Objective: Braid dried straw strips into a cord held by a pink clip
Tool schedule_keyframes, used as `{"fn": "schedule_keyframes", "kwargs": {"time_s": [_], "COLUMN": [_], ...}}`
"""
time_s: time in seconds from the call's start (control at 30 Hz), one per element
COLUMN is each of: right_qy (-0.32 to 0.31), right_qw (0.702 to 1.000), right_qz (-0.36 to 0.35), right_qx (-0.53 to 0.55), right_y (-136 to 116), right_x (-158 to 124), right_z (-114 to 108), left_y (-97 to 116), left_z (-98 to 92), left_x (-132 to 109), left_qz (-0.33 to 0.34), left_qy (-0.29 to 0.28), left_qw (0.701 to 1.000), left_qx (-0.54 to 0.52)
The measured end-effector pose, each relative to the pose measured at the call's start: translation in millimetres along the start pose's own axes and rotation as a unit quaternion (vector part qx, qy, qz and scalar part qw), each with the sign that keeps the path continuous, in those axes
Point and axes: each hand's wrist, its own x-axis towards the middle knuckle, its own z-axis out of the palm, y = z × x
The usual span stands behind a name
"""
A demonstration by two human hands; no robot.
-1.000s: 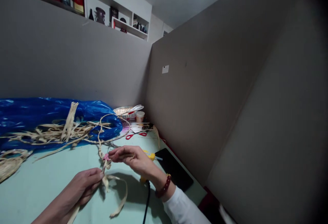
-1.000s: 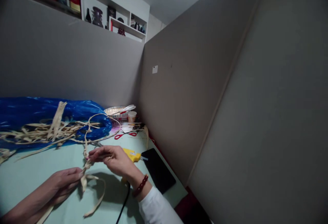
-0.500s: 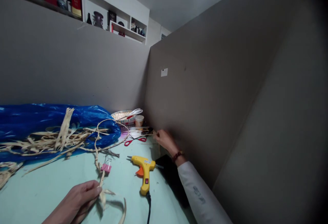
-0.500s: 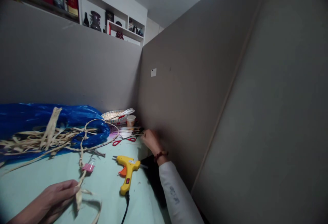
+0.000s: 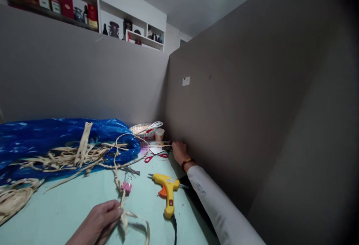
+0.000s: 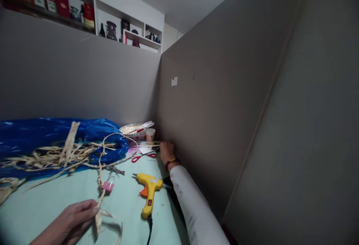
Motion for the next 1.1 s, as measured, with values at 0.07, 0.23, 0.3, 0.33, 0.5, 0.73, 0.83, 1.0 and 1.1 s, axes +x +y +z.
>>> {"fn": "schedule_keyframes", "kwargs": {"time_s": [0.07, 0.23, 0.3, 0.33, 0.5, 0.73, 0.83, 1.0, 1.1], "right_qy": [0.039, 0.068, 0.033, 0.002, -0.228, -0.217, -0.210, -0.197, -0.175], "right_qw": [0.997, 0.960, 0.933, 0.909, 0.681, 0.692, 0.705, 0.771, 0.800], "right_qz": [0.003, -0.070, -0.116, -0.137, -0.135, -0.165, -0.170, -0.180, -0.188], "right_qx": [0.070, 0.262, 0.338, 0.394, 0.682, 0.669, 0.656, 0.578, 0.542], "right_y": [-1, -25, -40, -48, -77, -82, -79, -80, -87], "right_x": [-1, -27, -47, -57, -96, -100, -99, -103, -111], "right_z": [-12, -37, -41, -41, -36, -26, -20, -10, -5], "left_y": [-1, 8, 14, 16, 23, 25, 25, 31, 35], "left_z": [-0.4, 2.8, 5.0, 6.0, 8.6, 8.4, 7.0, 8.1, 9.9], "left_x": [2, -5, -10, -12, -17, -18, -19, -23, -25], "left_qz": [0.003, 0.007, 0.007, 0.008, 0.018, 0.006, 0.004, 0.001, -0.005], "left_qy": [-0.006, -0.019, -0.015, -0.012, -0.018, -0.021, -0.013, 0.002, 0.009], "left_qw": [1.000, 1.000, 1.000, 1.000, 1.000, 1.000, 1.000, 1.000, 0.998], "left_qx": [0.004, 0.006, 0.009, 0.010, 0.003, -0.005, -0.003, -0.030, -0.066]}}
